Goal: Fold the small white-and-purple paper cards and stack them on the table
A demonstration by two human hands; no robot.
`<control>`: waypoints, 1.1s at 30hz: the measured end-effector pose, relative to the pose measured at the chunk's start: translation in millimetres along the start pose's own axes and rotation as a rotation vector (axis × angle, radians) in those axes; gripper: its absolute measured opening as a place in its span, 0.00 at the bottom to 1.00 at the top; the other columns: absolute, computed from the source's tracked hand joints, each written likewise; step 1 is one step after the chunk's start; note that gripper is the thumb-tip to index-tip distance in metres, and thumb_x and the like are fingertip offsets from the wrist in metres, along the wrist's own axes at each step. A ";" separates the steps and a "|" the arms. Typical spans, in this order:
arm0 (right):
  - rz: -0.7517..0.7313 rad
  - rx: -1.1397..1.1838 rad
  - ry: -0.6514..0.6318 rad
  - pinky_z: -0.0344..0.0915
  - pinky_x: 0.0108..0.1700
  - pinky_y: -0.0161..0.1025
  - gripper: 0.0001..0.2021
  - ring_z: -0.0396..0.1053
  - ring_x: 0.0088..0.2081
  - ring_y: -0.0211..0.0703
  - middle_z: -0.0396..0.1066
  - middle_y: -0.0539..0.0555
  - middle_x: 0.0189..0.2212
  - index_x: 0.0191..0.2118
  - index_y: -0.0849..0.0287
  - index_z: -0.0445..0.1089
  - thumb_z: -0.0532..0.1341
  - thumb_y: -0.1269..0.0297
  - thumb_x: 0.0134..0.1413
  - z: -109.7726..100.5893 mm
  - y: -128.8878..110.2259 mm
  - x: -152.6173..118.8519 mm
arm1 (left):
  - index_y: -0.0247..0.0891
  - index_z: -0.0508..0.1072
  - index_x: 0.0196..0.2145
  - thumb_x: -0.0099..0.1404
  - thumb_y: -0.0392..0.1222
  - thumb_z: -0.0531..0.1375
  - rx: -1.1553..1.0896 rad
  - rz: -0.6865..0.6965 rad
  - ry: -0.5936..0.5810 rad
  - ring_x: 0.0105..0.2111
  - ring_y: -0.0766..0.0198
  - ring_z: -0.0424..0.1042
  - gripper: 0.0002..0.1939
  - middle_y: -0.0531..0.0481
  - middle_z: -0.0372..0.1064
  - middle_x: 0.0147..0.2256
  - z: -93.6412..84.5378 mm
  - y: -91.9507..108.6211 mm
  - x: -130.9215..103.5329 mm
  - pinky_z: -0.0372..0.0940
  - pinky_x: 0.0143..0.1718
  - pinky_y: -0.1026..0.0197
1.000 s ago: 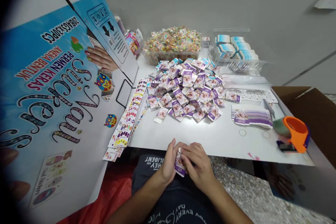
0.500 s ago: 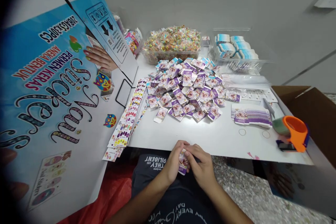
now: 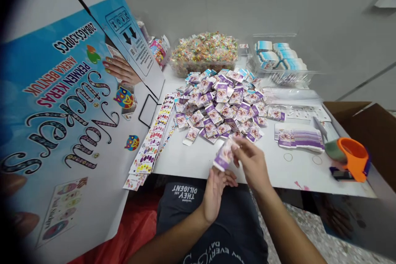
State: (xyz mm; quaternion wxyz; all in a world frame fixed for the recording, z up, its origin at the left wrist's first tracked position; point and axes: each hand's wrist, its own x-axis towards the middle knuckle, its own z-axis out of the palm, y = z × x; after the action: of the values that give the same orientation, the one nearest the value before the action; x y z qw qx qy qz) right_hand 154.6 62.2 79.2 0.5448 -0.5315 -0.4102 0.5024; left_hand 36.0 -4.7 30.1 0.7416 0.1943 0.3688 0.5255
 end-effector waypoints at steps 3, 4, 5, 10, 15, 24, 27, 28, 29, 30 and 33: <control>-0.249 0.118 0.017 0.74 0.54 0.49 0.19 0.74 0.53 0.50 0.75 0.56 0.50 0.52 0.53 0.72 0.69 0.59 0.55 2.6 -49.0 30.1 | 0.37 0.67 0.44 0.64 0.75 0.51 0.051 -0.034 -0.010 0.32 0.59 0.72 0.35 0.47 0.72 0.33 4.5 -14.6 0.4 0.62 0.39 0.56; -0.346 0.087 0.027 0.69 0.61 0.53 0.19 0.70 0.59 0.51 0.72 0.57 0.54 0.54 0.52 0.71 0.67 0.59 0.57 1.2 -61.9 36.6 | 0.38 0.67 0.43 0.63 0.76 0.51 0.069 -0.043 -0.011 0.31 0.59 0.72 0.36 0.47 0.72 0.33 4.1 -18.9 1.2 0.61 0.38 0.56; -0.438 0.030 0.050 0.64 0.65 0.55 0.18 0.67 0.63 0.52 0.70 0.57 0.57 0.55 0.51 0.70 0.65 0.59 0.60 -2.3 -70.9 41.6 | 0.37 0.67 0.43 0.63 0.77 0.51 0.085 -0.047 -0.016 0.31 0.59 0.72 0.36 0.47 0.71 0.34 3.1 -22.3 2.3 0.61 0.38 0.56; -0.544 -0.425 0.236 0.64 0.63 0.60 0.18 0.67 0.60 0.55 0.70 0.59 0.55 0.54 0.53 0.69 0.63 0.54 0.61 -60.7 -51.3 62.6 | 0.37 0.68 0.41 0.63 0.76 0.51 0.095 -0.034 -0.014 0.30 0.60 0.71 0.35 0.47 0.71 0.34 -5.4 -22.8 8.6 0.62 0.38 0.56; -0.335 -1.253 0.098 0.53 0.62 0.72 0.31 0.55 0.66 0.74 0.65 0.70 0.61 0.52 0.60 0.71 0.66 0.42 0.48 -157.3 7.9 88.8 | 0.36 0.68 0.39 0.64 0.74 0.52 0.111 -0.030 -0.042 0.28 0.61 0.71 0.34 0.47 0.72 0.30 -12.4 -13.8 10.1 0.63 0.37 0.56; -0.405 -1.255 -0.003 0.36 0.59 0.79 0.26 0.73 0.45 0.65 0.80 0.64 0.35 0.36 0.55 0.78 0.61 0.35 0.52 -215.2 34.0 102.6 | 0.35 0.70 0.36 0.64 0.73 0.54 0.153 -0.021 -0.022 0.28 0.60 0.70 0.33 0.45 0.72 0.29 -11.3 -13.5 7.9 0.63 0.36 0.56; -0.464 -1.249 0.005 0.42 0.62 0.74 0.23 0.75 0.40 0.59 0.80 0.60 0.32 0.32 0.53 0.79 0.56 0.41 0.61 -206.1 26.0 98.3 | 0.35 0.70 0.34 0.64 0.72 0.55 0.151 -0.026 -0.025 0.27 0.60 0.70 0.32 0.45 0.71 0.28 -13.6 -11.8 6.6 0.63 0.35 0.56; -0.511 -1.252 0.043 0.45 0.63 0.71 0.21 0.76 0.41 0.57 0.80 0.60 0.34 0.33 0.53 0.79 0.56 0.45 0.63 -198.3 22.8 92.8 | 0.35 0.71 0.34 0.63 0.72 0.56 0.150 -0.033 -0.033 0.27 0.60 0.70 0.32 0.46 0.72 0.28 -14.4 -11.3 6.6 0.63 0.35 0.56; -0.579 -1.258 0.095 0.49 0.63 0.67 0.18 0.76 0.43 0.57 0.81 0.60 0.37 0.35 0.53 0.79 0.56 0.49 0.65 -187.7 19.9 84.4 | 0.34 0.71 0.33 0.63 0.72 0.57 0.150 -0.045 -0.045 0.27 0.60 0.70 0.32 0.45 0.72 0.27 -15.1 -10.9 6.8 0.63 0.35 0.57; -0.668 -1.264 0.151 0.53 0.63 0.64 0.14 0.76 0.45 0.56 0.81 0.59 0.41 0.38 0.53 0.78 0.57 0.55 0.66 -174.5 17.9 73.1 | 0.34 0.72 0.33 0.62 0.72 0.57 0.151 -0.063 -0.061 0.27 0.60 0.70 0.33 0.45 0.72 0.27 -15.6 -10.5 7.3 0.62 0.35 0.57; -1.011 -1.253 0.146 0.64 0.57 0.56 0.09 0.77 0.48 0.53 0.80 0.56 0.47 0.45 0.52 0.76 0.63 0.69 0.60 -125.5 22.0 23.5 | 0.30 0.76 0.37 0.62 0.73 0.57 0.103 -0.142 -0.141 0.31 0.56 0.74 0.37 0.40 0.76 0.31 -15.0 -7.5 8.9 0.63 0.37 0.56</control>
State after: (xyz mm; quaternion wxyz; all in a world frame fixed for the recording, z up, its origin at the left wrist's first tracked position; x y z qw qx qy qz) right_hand 279.0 62.8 43.0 0.3324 -0.5199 -0.7696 -0.1642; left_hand 31.1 -0.8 12.1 0.7901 0.2422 0.3551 0.4371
